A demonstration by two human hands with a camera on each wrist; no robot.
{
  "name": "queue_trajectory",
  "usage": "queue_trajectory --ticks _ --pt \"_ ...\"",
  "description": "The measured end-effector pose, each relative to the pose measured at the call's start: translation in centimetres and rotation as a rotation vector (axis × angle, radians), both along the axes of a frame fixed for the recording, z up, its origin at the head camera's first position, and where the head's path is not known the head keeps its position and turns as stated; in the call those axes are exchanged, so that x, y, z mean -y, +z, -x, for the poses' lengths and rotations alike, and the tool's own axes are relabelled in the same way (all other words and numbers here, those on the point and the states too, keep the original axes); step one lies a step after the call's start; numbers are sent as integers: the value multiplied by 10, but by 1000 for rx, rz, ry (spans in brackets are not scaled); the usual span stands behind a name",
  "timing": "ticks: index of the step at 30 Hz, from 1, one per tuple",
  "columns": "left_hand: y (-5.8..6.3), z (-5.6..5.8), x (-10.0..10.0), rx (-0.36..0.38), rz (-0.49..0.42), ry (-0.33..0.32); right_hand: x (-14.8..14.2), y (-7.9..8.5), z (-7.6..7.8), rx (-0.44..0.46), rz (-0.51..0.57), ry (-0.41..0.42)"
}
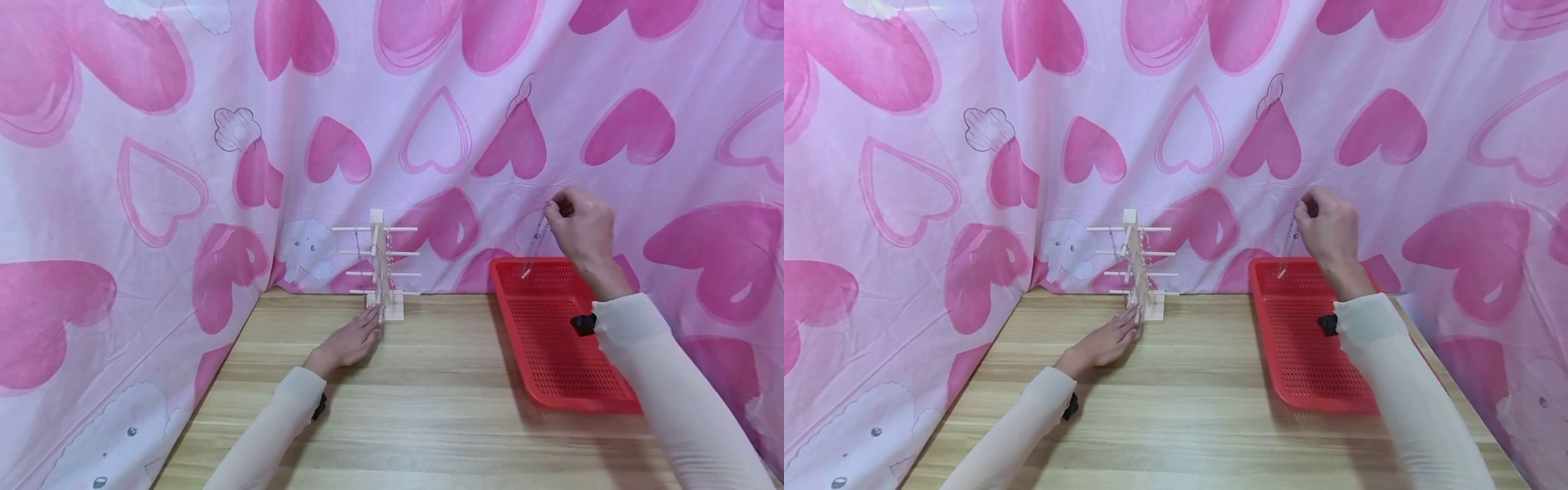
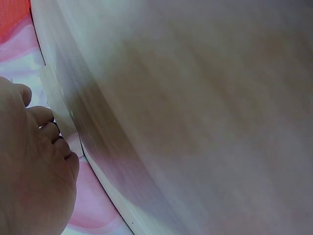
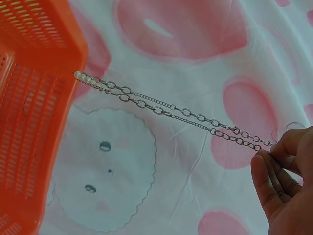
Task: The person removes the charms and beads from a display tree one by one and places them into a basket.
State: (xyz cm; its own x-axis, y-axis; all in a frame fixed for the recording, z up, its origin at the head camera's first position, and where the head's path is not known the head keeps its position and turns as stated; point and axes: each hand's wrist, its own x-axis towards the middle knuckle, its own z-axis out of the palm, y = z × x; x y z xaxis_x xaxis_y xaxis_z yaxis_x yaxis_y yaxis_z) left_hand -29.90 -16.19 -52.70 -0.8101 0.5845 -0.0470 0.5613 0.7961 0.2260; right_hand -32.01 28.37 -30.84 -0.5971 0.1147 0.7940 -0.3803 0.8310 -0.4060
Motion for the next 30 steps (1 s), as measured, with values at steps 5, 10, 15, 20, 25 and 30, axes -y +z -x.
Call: queue_trajectory --ticks 5,10,15,20,25,30 --pt "-1 0 -1 10 -1 14 -9 -2 0 12 -4 -24" --pt "-2 0 -1 16 -3 26 -17 -4 0 3 -17 -34" --pt "-2 0 0 8 2 20 -24 -6 0 45 -19 -51" --pt "-1 0 0 4 -4 11 -30 -11 1 81 -23 -63" --pt "-2 0 0 10 0 22 -38 -16 1 113 1 -80" --pt "-3 1 0 8 -9 29 -47 -20 2 161 14 -113"
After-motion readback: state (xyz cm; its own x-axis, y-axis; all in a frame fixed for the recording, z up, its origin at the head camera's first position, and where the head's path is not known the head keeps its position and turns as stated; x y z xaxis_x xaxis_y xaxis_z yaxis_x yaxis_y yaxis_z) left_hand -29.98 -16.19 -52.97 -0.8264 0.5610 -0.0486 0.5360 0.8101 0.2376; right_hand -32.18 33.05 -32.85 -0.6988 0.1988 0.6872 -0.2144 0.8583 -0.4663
